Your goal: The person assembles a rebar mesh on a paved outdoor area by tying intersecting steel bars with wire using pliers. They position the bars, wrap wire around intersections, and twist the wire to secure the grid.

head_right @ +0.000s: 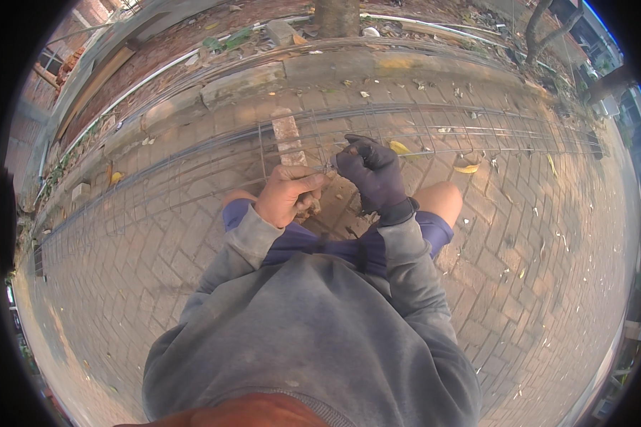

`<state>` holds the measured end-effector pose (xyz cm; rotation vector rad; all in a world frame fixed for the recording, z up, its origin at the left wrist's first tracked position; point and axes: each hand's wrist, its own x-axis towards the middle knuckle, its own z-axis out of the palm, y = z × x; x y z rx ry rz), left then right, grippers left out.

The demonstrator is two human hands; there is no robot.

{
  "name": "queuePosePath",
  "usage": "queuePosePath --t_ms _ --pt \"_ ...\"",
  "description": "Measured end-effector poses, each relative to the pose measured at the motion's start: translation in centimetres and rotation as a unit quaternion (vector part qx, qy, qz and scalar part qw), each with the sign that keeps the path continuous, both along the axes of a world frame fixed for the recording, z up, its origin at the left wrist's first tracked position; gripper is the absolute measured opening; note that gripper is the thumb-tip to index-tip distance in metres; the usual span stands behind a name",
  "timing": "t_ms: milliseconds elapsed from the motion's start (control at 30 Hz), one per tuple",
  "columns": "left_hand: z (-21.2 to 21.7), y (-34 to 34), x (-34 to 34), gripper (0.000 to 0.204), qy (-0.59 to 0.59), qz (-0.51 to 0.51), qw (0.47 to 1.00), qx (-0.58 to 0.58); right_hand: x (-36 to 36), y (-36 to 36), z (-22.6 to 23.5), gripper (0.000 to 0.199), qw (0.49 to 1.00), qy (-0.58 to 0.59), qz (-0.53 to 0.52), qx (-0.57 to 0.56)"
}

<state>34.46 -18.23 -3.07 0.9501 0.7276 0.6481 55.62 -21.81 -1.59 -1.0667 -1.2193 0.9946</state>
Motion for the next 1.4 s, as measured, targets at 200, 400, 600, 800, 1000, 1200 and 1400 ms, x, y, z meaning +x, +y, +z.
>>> queuePosePath --t_ms 200,400,600,800,1000,1200,1400 --pt "-1.1 0.6 0.2 0.02 -0.024 0.009 1.0 0.01 -0.5 -0.3 0.1 0.014 0.99 -0.129 0.062 -0.001" --pt "-1.0 0.7 0.1 0.02 0.017 0.015 0.999 0.026 -0.4 0.4 -0.2 0.011 0.99 -0.141 -0.026 0.019" --pt "-0.6 1.0 -0.3 0.019 0.039 0.003 0.999 0.031 0.8 1.0 -0.1 0.008 0.97 -0.221 0.018 0.101" --pt "-1.0 1.5 -0.3 0.019 0.011 -0.018 1.0 0.014 0.5 1.2 -0.4 0.011 0.961 -0.256 -0.022 0.099" --pt "-0.9 1.7 -0.5 0.019 0.008 -0.04 0.999 -0.006 0.5 0.7 -0.9 0.021 0.967 -0.239 0.03 0.077" --pt "-1.2 1.5 -0.3 0.019 0.007 -0.045 0.999 -0.016 0.6 0.8 -1.4 0.025 0.954 -0.285 0.034 0.085" --pt "-2.4 0.8 -1.1 0.014 0.037 -0.096 0.993 -0.054 0.6 -0.8 -1.0 0.02 0.902 -0.413 0.024 0.124"
